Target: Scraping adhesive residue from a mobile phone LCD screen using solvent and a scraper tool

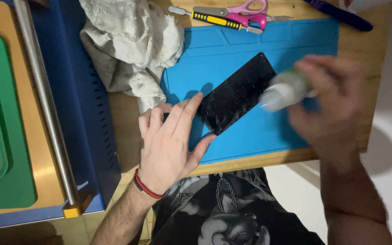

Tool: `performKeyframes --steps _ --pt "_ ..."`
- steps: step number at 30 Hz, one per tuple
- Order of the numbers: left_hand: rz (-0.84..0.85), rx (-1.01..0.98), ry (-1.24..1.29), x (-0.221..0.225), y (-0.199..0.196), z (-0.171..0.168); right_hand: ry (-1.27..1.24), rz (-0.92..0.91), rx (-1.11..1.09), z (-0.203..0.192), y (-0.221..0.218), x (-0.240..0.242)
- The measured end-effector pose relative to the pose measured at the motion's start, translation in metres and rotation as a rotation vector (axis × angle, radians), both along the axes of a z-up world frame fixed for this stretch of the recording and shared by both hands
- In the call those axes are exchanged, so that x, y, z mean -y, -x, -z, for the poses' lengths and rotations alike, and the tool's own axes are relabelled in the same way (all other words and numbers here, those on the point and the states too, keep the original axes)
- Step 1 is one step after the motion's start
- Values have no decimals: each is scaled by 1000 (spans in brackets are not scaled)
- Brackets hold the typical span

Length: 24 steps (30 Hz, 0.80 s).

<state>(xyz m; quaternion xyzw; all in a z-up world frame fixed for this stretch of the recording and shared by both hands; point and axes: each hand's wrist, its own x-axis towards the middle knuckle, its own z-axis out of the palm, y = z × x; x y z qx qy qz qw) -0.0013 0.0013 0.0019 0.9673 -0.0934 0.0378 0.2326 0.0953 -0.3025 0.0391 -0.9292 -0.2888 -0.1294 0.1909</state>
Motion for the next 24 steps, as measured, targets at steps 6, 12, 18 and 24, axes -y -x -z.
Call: performKeyframes --steps 6,12,18,24 --pt "-23 -8 19 0 3 4 117 -235 200 17 -4 -36" --pt "-18 -25 26 -1 2 4 176 -236 313 16 -5 -48" --pt "-22 -5 17 -1 3 5 160 -285 362 15 -8 -51" --pt "-15 -2 11 -1 3 6 79 -238 273 17 -10 -38"
